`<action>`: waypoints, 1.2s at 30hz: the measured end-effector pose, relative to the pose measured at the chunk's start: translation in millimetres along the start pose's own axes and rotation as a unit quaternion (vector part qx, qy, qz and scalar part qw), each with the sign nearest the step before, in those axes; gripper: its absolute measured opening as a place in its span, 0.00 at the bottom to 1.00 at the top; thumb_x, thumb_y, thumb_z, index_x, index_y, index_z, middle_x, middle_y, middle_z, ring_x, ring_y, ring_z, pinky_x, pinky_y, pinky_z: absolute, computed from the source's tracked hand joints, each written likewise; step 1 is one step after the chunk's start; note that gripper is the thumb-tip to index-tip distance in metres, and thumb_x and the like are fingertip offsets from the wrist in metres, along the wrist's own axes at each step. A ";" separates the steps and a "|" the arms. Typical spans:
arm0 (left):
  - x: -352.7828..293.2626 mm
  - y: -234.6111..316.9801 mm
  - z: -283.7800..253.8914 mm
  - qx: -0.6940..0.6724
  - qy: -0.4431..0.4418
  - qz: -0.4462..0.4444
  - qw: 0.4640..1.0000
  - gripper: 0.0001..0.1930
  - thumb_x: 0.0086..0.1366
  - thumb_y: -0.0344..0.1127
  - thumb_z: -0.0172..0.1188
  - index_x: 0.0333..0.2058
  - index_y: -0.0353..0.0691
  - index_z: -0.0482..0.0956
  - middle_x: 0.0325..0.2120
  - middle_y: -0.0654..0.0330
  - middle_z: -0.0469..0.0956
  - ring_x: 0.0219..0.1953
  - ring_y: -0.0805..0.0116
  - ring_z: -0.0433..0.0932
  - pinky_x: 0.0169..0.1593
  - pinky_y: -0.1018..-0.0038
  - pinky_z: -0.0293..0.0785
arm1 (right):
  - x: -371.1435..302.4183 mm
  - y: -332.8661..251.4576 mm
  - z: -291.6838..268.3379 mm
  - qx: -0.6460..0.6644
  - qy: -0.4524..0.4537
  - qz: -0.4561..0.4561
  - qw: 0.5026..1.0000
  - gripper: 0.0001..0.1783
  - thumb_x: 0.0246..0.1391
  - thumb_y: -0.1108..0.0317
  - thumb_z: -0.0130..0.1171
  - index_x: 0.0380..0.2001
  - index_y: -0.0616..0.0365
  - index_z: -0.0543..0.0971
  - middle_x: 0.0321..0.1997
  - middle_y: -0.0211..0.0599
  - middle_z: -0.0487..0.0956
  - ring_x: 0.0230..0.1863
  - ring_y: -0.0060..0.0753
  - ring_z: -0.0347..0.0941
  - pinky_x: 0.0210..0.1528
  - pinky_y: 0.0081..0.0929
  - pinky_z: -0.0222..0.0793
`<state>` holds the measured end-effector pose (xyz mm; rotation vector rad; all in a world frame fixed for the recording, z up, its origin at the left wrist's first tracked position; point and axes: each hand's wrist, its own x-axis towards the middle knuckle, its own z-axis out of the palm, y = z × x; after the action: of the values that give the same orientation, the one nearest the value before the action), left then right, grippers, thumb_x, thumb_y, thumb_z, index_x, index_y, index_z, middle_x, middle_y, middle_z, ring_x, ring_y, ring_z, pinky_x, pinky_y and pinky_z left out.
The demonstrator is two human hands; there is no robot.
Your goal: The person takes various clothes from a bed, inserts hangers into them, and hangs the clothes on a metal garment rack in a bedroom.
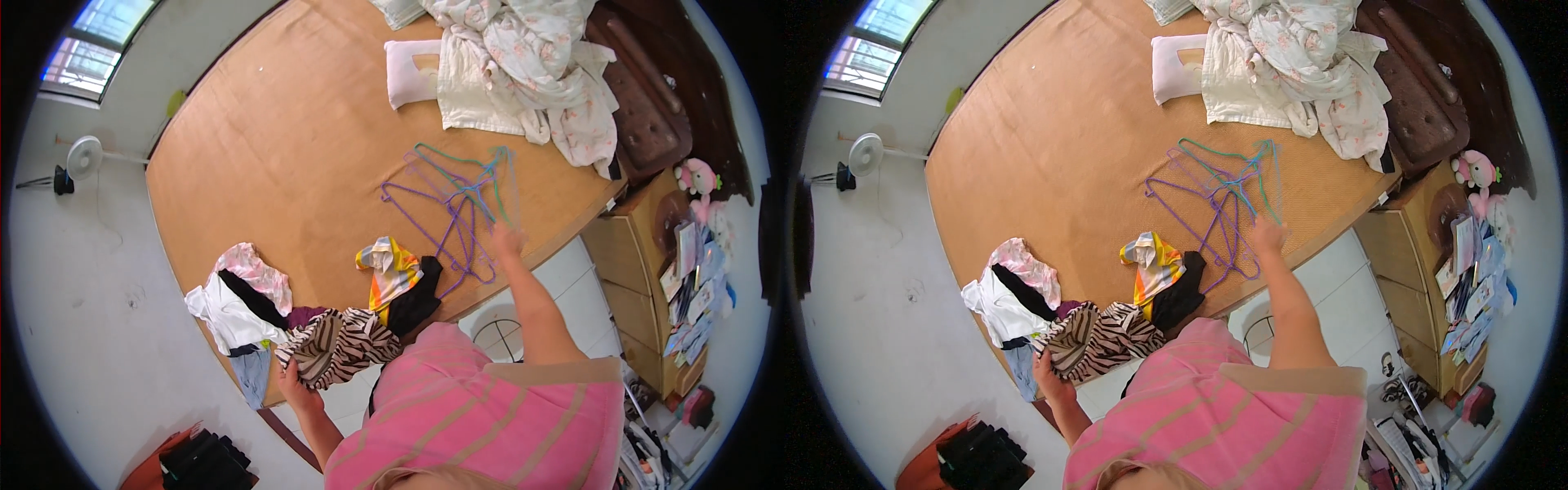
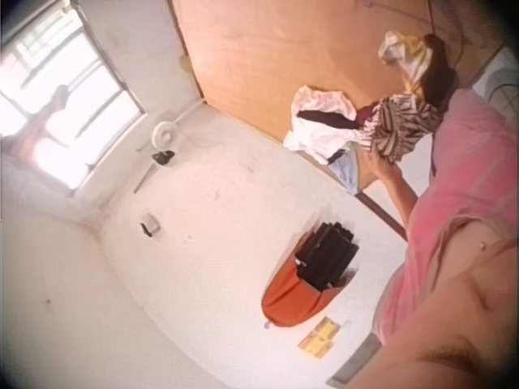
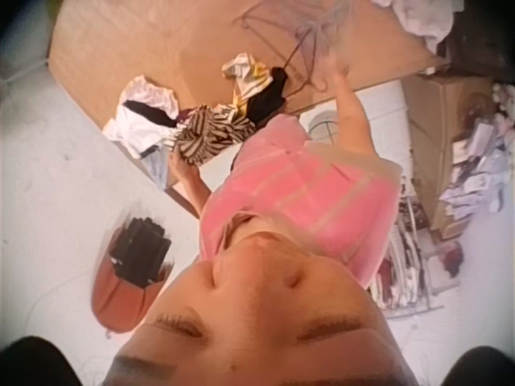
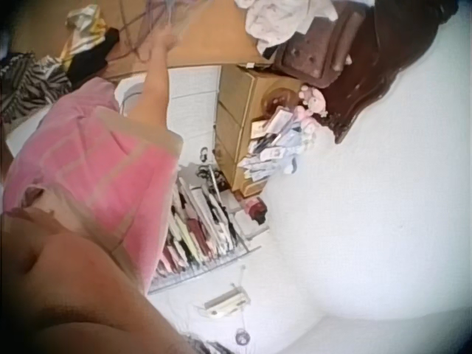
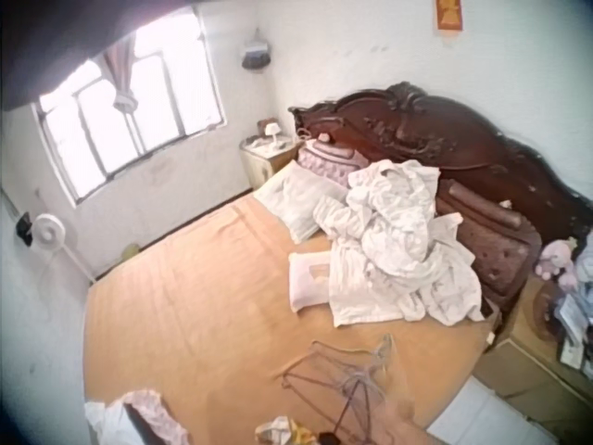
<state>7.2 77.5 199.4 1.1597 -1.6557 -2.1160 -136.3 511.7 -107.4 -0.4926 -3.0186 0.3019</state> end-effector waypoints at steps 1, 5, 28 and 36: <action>0.5 -0.6 1.0 0.001 -0.004 0.001 1.000 0.14 0.61 0.30 0.48 0.47 0.36 0.69 0.38 0.57 0.76 0.38 0.65 0.77 0.41 0.70 0.75 | 10.2 3.0 -15.8 -0.033 0.053 -0.047 0.997 0.10 0.53 0.59 0.47 0.33 0.46 0.77 0.22 0.45 0.77 0.26 0.53 0.73 0.34 0.48 0.65; 3.8 -1.4 1.3 0.001 -0.021 0.007 1.000 0.13 0.61 0.29 0.49 0.45 0.36 0.70 0.37 0.58 0.76 0.37 0.66 0.77 0.40 0.71 0.75 | 47.6 1.5 -70.9 -0.064 -0.098 -0.070 0.991 0.09 0.51 0.62 0.48 0.28 0.46 0.79 0.21 0.40 0.78 0.27 0.48 0.74 0.38 0.49 0.63; -22.0 -28.1 -106.4 -0.083 -0.050 0.026 0.995 0.12 0.62 0.26 0.49 0.44 0.38 0.71 0.38 0.61 0.76 0.38 0.72 0.76 0.42 0.75 0.72 | -92.4 -98.2 -62.2 -0.047 0.050 -0.409 0.910 0.11 0.43 0.68 0.52 0.33 0.44 0.78 0.16 0.27 0.75 0.22 0.32 0.73 0.38 0.39 0.61; -30.3 -35.2 -124.2 -0.076 -0.068 0.036 0.994 0.14 0.60 0.27 0.50 0.46 0.36 0.71 0.38 0.60 0.76 0.38 0.71 0.76 0.41 0.76 0.72 | -78.8 -205.7 -69.7 -0.022 -0.008 -0.557 0.830 0.08 0.45 0.64 0.51 0.29 0.41 0.79 0.16 0.27 0.76 0.23 0.29 0.73 0.35 0.38 0.60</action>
<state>122.9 17.7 174.4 0.9155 -1.5331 -2.2754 -118.2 307.8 -0.1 1.2446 -2.7248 0.1261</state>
